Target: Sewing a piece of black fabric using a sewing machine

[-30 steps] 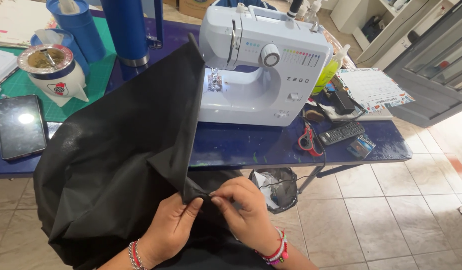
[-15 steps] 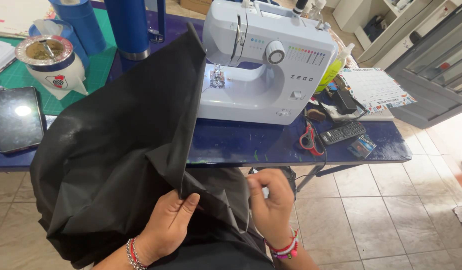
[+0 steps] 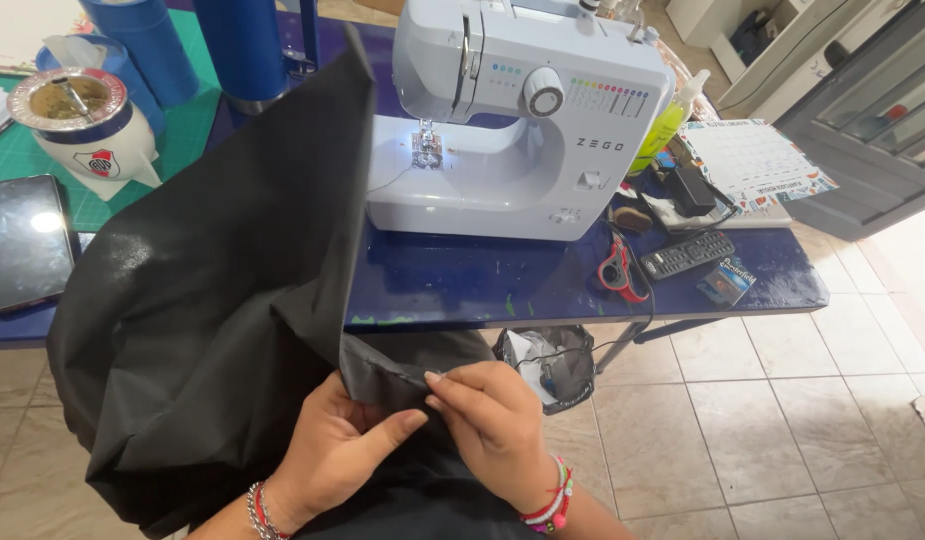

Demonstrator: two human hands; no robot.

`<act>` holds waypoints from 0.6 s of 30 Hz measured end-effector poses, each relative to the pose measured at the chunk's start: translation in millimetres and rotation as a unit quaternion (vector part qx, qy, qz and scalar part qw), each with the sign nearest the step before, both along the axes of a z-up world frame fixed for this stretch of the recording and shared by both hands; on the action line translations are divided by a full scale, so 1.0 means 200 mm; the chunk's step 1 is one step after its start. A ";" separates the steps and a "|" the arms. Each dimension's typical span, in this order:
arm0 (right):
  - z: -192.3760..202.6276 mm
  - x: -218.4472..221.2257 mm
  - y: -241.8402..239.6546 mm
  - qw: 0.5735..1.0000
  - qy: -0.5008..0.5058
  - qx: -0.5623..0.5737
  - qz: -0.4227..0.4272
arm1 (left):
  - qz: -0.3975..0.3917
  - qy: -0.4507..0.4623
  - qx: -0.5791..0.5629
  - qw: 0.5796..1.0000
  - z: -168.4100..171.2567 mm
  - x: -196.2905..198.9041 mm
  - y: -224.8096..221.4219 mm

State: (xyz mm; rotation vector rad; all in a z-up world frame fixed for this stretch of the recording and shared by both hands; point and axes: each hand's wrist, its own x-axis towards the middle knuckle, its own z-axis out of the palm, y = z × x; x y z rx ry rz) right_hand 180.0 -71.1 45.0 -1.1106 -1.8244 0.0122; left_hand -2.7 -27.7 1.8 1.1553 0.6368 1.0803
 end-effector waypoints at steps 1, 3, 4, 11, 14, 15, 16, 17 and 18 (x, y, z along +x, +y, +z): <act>0.02 -0.01 0.00 0.999 -0.023 0.034 0.000 | -0.009 -0.027 -0.027 0.999 0.01 0.01 0.00; 0.02 0.00 0.00 0.998 -0.044 0.052 -0.009 | 0.006 -0.001 -0.056 0.998 0.02 0.02 -0.01; 0.02 0.00 0.00 0.995 -0.065 0.072 -0.020 | 0.020 0.025 -0.083 0.996 0.03 0.02 0.00; 0.00 0.04 0.00 0.996 -0.018 0.042 -0.070 | 0.014 0.022 -0.020 0.999 0.04 0.00 -0.01; 0.00 0.06 0.00 0.994 0.037 0.017 -0.102 | 0.018 0.009 -0.014 1.000 0.06 -0.01 0.00; 0.00 0.06 -0.01 0.996 0.049 -0.026 -0.065 | 0.022 0.038 -0.013 0.999 0.06 -0.01 0.00; 0.01 0.06 -0.02 0.995 0.060 -0.068 -0.030 | 0.025 0.066 -0.011 0.997 0.06 -0.01 0.00; 0.00 0.05 -0.01 0.995 0.060 -0.068 -0.031 | 0.024 0.066 -0.011 0.997 0.05 -0.01 -0.01; -0.01 0.04 -0.01 0.998 0.033 -0.057 -0.010 | 0.026 0.066 0.003 0.997 0.04 -0.01 -0.01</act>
